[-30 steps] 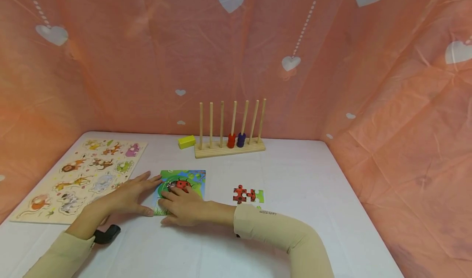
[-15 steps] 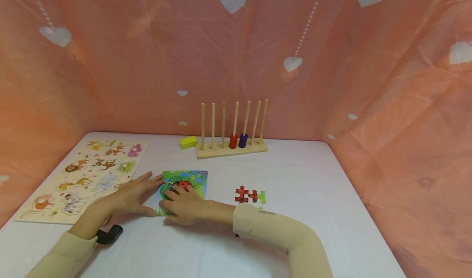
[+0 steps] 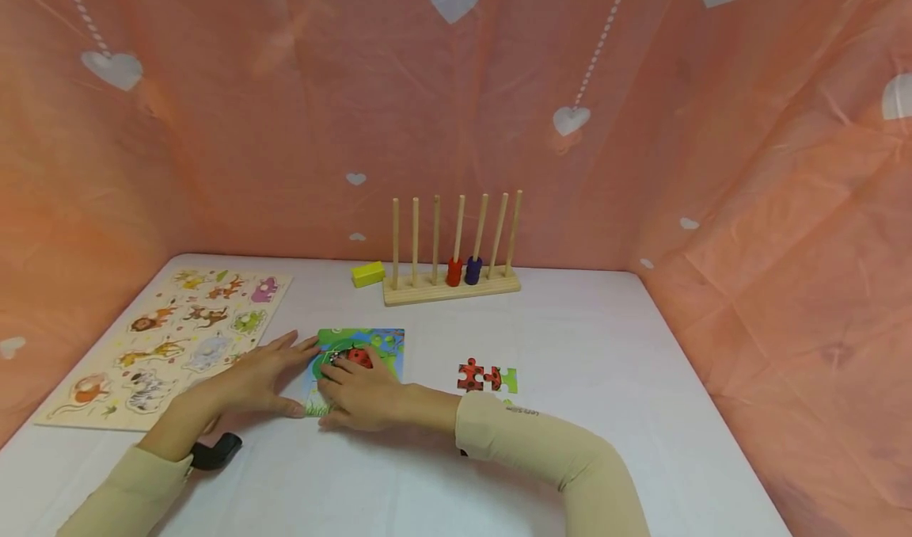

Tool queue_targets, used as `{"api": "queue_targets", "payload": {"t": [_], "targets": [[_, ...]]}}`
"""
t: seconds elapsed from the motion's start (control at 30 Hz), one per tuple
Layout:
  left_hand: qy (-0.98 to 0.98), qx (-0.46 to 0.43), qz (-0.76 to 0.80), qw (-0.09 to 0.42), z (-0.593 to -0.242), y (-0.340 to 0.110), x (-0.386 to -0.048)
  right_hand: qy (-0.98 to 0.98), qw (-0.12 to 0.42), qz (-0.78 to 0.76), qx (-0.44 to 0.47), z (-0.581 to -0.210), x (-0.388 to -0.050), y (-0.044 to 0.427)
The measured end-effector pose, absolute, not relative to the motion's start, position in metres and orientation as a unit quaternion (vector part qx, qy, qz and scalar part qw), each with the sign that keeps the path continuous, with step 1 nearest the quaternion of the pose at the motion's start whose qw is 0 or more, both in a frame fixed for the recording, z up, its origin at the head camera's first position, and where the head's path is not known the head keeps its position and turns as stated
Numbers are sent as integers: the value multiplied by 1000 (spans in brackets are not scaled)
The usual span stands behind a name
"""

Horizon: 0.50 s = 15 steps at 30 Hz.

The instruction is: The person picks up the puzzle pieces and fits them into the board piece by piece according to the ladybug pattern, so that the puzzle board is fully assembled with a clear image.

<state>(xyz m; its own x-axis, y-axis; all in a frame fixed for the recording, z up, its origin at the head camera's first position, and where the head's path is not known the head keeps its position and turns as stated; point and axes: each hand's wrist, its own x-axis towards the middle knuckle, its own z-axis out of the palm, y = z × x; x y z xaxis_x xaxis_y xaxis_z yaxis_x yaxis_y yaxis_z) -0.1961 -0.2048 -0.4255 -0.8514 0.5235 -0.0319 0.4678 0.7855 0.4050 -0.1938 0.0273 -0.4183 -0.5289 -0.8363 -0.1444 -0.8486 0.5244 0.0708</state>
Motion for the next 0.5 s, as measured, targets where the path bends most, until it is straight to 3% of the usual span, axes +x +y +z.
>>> {"api": "queue_targets", "payload": {"t": [0.23,0.5], "targets": [[942,259,204,71,-423,-205,-196,881,40,32,-471,-412,-202,39],[940,264,206,70,-423,-205,-195,910,35,-99,-400,-404,-217,102]]}}
